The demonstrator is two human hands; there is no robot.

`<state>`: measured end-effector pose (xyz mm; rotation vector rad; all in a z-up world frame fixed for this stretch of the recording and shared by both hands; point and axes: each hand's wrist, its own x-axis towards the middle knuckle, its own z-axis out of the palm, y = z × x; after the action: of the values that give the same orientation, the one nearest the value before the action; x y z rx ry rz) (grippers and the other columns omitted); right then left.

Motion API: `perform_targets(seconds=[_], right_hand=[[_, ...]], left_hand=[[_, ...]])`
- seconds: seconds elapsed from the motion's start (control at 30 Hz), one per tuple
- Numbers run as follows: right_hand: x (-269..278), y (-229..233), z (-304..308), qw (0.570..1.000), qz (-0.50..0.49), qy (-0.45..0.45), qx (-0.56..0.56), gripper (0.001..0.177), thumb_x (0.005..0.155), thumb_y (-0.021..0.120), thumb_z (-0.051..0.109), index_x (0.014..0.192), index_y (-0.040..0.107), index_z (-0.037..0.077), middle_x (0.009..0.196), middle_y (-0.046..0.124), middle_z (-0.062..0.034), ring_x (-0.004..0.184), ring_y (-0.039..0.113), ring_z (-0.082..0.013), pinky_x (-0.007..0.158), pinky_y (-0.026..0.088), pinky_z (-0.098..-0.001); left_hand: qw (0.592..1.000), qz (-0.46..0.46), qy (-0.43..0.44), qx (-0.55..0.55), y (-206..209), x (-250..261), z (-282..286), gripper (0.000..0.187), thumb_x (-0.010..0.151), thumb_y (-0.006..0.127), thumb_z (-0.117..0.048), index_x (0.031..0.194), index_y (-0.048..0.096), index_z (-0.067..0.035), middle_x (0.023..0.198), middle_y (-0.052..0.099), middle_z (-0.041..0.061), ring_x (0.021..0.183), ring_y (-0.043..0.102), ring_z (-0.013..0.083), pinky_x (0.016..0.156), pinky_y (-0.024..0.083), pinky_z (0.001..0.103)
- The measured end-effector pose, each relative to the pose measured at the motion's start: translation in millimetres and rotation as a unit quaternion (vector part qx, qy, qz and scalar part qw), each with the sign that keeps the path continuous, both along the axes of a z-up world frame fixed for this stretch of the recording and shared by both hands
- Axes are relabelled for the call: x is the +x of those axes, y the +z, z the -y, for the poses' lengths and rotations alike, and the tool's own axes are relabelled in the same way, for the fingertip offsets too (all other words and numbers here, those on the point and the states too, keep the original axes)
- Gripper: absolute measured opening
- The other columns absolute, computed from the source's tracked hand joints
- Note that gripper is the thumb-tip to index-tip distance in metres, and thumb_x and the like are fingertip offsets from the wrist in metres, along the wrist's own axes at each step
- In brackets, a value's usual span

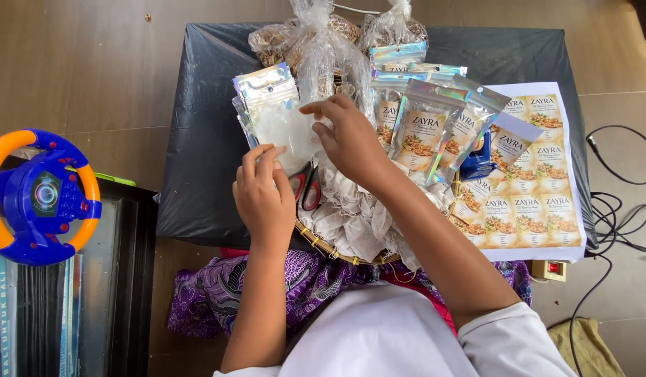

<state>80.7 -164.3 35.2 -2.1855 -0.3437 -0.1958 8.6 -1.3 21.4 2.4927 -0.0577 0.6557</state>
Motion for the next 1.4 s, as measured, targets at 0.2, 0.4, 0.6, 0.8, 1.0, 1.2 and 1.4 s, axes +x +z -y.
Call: perform_targets(seconds=[0.2,0.4,0.6,0.8,1.0,1.2,1.4], right_hand=[[-20.6,15.6,8.7,0.995,0.033,-0.017,0.096,0.031,0.099,0.06,0.0,0.126,0.07,0.011,0.11,0.061,-0.0129,0.069,0.056,-0.0201,0.069,0.055,-0.0391],[-61.9,8.3,0.0,0.992,0.073,0.034,-0.094,0.022,0.095,0.065,0.009,0.116,0.071,0.011,0.112,0.061,-0.0141,0.095,0.069,-0.0328,0.086,0.054,-0.0456],[-77.9,-17.0,-20.3,0.926,0.206,0.049,-0.314,0.044,0.073,0.088,0.041,0.102,0.07,0.014,0.111,0.061,-0.0067,0.111,0.058,-0.0277,0.109,0.037,-0.0558],[-72.5,-39.7,-29.9,0.925,0.262,0.077,-0.266,0.033,0.079,0.083,0.043,0.096,0.074,0.016,0.101,0.059,-0.0042,0.107,0.056,-0.0268,0.113,0.03,-0.0627],[-65.1,-24.6,-15.8,0.981,0.181,0.046,-0.057,0.019,0.09,0.074,0.039,0.09,0.074,0.02,0.091,0.062,-0.0056,0.097,0.061,-0.0284,0.106,0.04,-0.0586],[-60.4,-32.5,-17.4,0.984,0.171,0.038,-0.023,0.015,0.091,0.08,0.034,0.096,0.078,0.02,0.092,0.059,-0.0074,0.099,0.061,-0.0286,0.107,0.041,-0.058],[-62.3,-45.0,-31.1,0.961,0.234,0.044,-0.143,0.021,0.089,0.081,0.037,0.101,0.076,0.021,0.095,0.061,-0.0037,0.102,0.06,-0.0249,0.111,0.038,-0.0552]], left_hand=[[0.994,0.039,-0.03,-0.097,-5.8,-4.7,-12.1,0.024,0.104,0.047,-0.012,0.107,0.068,-0.022,0.111,0.06,-0.007,0.092,0.059,0.0196,0.08,0.044,0.035],[0.996,0.014,-0.067,-0.062,-18.7,-10.2,-18.4,0.028,0.097,0.051,0.001,0.1,0.069,-0.02,0.105,0.058,-0.006,0.095,0.057,0.0196,0.082,0.043,0.035],[0.989,0.032,-0.08,-0.118,-22.3,-11.8,-24.0,0.028,0.098,0.045,0.008,0.1,0.062,-0.014,0.103,0.067,0.001,0.096,0.064,0.023,0.089,0.047,0.036],[0.995,0.01,-0.06,-0.085,-32.2,-10.3,-30.0,0.026,0.1,0.046,0.003,0.11,0.06,-0.017,0.105,0.07,-0.002,0.101,0.061,0.0227,0.09,0.046,0.038],[0.998,0.02,-0.063,-0.014,-27.5,-10.3,-31.4,0.02,0.1,0.058,-0.007,0.112,0.066,-0.021,0.105,0.07,-0.005,0.102,0.059,0.0193,0.092,0.043,0.039],[0.997,0.021,-0.069,0.036,-23.2,-14.6,-27.9,0.01,0.084,0.07,-0.007,0.091,0.07,-0.015,0.11,0.062,-0.003,0.105,0.054,0.0211,0.09,0.045,0.04],[0.995,0.053,-0.083,-0.027,-41.2,-11.7,-35.3,0.017,0.075,0.071,0.002,0.081,0.067,-0.013,0.113,0.061,0.0,0.107,0.055,0.0268,0.091,0.047,0.044]])
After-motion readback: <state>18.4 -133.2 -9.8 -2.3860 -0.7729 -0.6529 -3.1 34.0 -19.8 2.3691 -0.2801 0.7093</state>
